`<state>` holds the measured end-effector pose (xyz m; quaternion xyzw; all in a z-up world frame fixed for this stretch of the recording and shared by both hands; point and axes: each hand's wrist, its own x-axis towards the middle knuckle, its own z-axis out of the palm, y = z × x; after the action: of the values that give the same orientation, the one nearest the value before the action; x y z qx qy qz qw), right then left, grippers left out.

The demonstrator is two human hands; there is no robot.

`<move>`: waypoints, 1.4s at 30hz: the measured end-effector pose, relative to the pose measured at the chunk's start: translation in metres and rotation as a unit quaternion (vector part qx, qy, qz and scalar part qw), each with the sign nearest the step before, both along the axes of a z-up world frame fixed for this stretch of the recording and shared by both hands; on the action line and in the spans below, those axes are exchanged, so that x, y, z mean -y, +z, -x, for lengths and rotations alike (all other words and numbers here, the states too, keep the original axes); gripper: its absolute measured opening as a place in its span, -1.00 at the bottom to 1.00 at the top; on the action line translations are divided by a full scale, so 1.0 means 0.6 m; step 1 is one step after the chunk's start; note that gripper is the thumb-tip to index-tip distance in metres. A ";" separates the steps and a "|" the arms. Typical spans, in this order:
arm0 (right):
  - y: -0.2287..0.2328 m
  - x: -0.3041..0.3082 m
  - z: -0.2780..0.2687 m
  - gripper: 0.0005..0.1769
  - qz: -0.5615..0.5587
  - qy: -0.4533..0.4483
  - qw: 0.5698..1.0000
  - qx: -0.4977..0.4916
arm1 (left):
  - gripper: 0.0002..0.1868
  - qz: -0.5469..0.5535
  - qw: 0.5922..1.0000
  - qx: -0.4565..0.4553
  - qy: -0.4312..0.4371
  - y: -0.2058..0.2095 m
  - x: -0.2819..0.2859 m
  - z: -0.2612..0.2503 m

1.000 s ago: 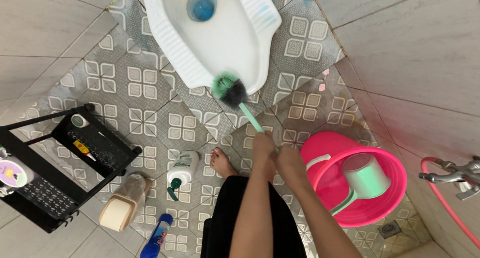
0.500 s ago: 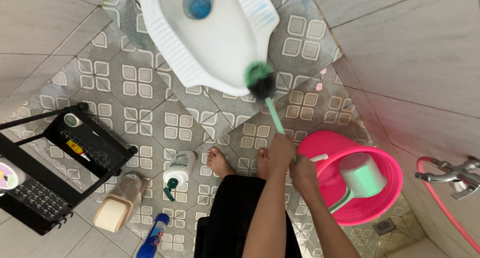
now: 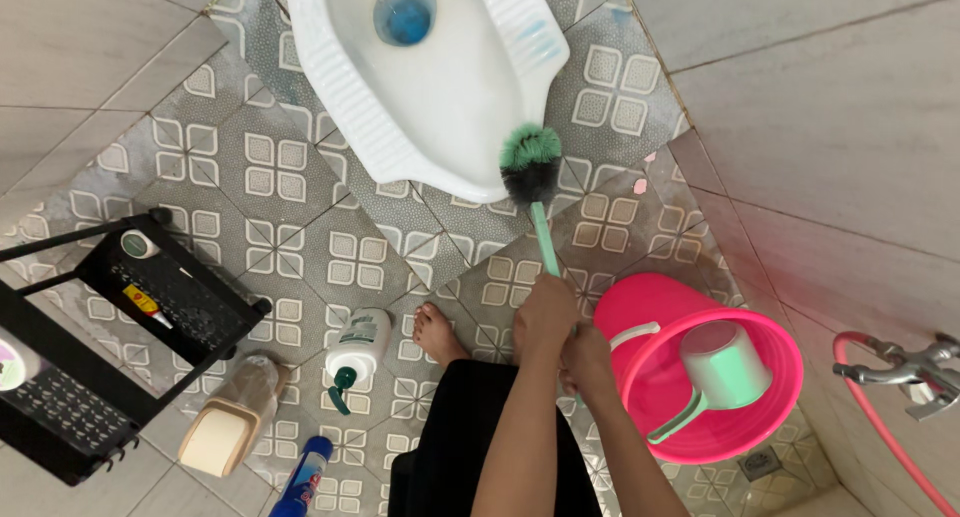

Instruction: The person scrubs a white squat toilet using a green toilet brush. They repeatedly scrub the interior bowl and the surrounding rim area.

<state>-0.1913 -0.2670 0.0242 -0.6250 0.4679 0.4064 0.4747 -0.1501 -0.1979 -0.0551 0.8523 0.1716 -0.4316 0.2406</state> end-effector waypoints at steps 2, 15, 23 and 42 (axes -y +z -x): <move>-0.017 0.004 -0.010 -0.73 0.015 0.026 1.000 0.004 | -0.63 0.002 0.998 0.046 -0.030 -0.017 0.009 -0.016; -0.103 0.021 -0.029 -0.63 0.050 0.060 0.995 0.068 | -0.62 -0.018 0.998 0.052 0.015 0.007 0.017 -0.098; -0.076 0.032 -0.069 -0.60 0.000 -0.005 0.999 0.039 | -0.68 0.008 0.996 0.038 0.076 -0.007 0.032 -0.117; -0.043 -0.002 0.031 -0.71 0.020 0.065 0.997 0.028 | -0.62 0.000 1.000 -0.002 -0.017 -0.016 0.000 0.004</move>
<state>-0.2099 -0.2660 -0.0015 -0.6747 0.4204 0.4095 0.4476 -0.1525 -0.1978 -0.0646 0.8542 0.1579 -0.4374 0.2324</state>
